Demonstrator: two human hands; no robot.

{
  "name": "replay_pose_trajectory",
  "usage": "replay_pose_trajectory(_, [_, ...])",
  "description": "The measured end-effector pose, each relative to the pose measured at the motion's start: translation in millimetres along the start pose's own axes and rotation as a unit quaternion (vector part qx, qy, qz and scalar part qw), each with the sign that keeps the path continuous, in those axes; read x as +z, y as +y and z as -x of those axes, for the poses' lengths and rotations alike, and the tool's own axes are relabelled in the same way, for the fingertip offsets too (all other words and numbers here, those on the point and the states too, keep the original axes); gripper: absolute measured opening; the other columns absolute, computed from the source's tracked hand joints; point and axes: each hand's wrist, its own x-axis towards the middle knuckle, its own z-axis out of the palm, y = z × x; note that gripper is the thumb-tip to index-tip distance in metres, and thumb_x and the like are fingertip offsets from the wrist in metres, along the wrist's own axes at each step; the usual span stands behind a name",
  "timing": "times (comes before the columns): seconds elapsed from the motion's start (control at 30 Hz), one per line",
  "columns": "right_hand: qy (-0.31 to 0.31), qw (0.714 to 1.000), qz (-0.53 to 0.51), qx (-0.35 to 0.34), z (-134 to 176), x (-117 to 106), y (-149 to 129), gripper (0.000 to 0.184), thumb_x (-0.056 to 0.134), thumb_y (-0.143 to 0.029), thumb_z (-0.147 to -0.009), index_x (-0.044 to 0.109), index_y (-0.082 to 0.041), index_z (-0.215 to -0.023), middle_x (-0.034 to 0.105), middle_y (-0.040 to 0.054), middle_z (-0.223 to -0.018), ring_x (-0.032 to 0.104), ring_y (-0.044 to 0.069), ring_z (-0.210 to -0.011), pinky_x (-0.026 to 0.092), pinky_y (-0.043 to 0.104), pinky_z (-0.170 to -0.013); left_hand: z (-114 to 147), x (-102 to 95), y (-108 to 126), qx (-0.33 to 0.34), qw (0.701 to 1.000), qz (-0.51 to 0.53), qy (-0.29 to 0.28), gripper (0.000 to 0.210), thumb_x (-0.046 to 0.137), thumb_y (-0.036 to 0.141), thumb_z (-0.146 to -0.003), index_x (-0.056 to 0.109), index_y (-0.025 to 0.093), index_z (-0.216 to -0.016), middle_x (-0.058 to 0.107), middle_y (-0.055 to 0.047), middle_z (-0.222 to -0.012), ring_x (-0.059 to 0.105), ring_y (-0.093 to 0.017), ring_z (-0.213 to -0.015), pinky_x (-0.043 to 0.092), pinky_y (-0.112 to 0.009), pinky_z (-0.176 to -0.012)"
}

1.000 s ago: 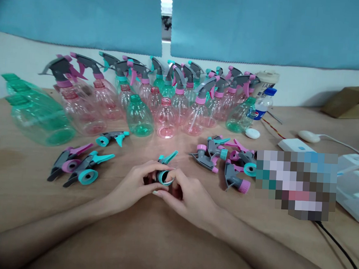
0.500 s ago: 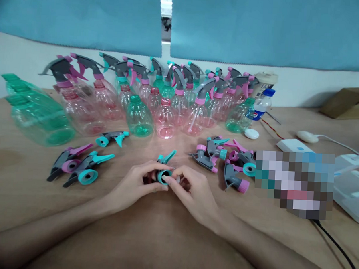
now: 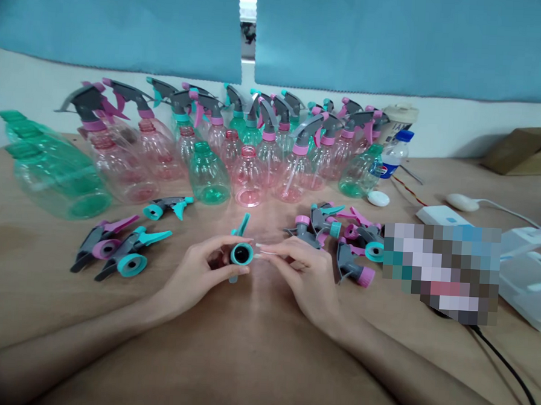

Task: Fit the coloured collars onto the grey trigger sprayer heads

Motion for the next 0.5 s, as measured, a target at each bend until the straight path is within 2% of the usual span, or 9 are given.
replay_pose_trajectory(0.07, [-0.002, 1.0, 0.006, -0.021, -0.9, -2.2, -1.7, 0.019, 0.058, -0.019, -0.087, 0.07, -0.03, -0.096, 0.071, -0.0017, -0.092, 0.061, 0.014, -0.076, 0.051, 0.027, -0.065, 1.1, -0.2, -1.9, 0.007, 1.0, -0.011, 0.024, 0.033, 0.07, 0.031, -0.077, 0.061, 0.026, -0.109, 0.057, 0.004, -0.073, 0.055, -0.012, -0.062, 0.044, -0.024, -0.058])
replay_pose_trajectory(0.17, [-0.039, 0.998, 0.022, -0.033, -1.6, -3.2, -5.0, 0.029, 0.049, -0.016, -0.092, 0.065, -0.03, -0.111, 0.069, -0.0012, -0.107, 0.061, 0.014, -0.086, 0.05, 0.029, -0.077, 2.4, -0.3, -2.1, 0.02, 0.998, -0.026, 0.052, 0.031, 0.069, 0.032, -0.078, 0.061, 0.025, -0.107, 0.058, 0.003, -0.075, 0.054, -0.012, -0.063, 0.046, -0.024, -0.058])
replay_pose_trajectory(0.3, [-0.078, 0.996, 0.052, -0.016, -1.9, -0.1, -8.2, 0.032, 0.044, -0.017, -0.094, 0.059, -0.026, -0.12, 0.068, 0.0006, -0.104, 0.061, 0.014, -0.093, 0.049, 0.029, -0.083, 3.6, -0.6, 2.4, 0.052, 0.996, -0.048, 0.053, 0.029, 0.068, 0.029, -0.08, 0.061, 0.026, -0.107, 0.062, 0.001, -0.091, 0.056, -0.011, -0.067, 0.048, -0.023, -0.058])
replay_pose_trajectory(0.4, [-0.062, 0.997, 0.051, 0.001, -0.9, 3.4, -7.7, 0.027, 0.045, -0.021, -0.094, 0.06, -0.025, -0.115, 0.068, 0.0013, -0.106, 0.064, 0.014, -0.088, 0.051, 0.028, -0.08, 3.8, -0.9, 5.7, 0.086, 0.992, -0.072, 0.049, 0.03, 0.07, 0.027, -0.078, 0.063, 0.026, -0.107, 0.058, 0.0, -0.106, 0.059, -0.012, -0.077, 0.049, -0.021, -0.059])
replay_pose_trajectory(0.5, [-0.009, 0.999, 0.022, 0.022, 1.3, 5.3, -5.5, 0.016, 0.052, -0.028, -0.091, 0.062, -0.023, -0.102, 0.07, 0.0018, -0.098, 0.065, 0.013, -0.076, 0.053, 0.024, -0.065, 3.6, -0.9, 6.9, 0.1, 0.99, -0.093, 0.045, 0.031, 0.072, 0.025, -0.075, 0.065, 0.025, -0.105, 0.058, -0.001, -0.104, 0.059, -0.014, -0.083, 0.05, -0.021, -0.062])
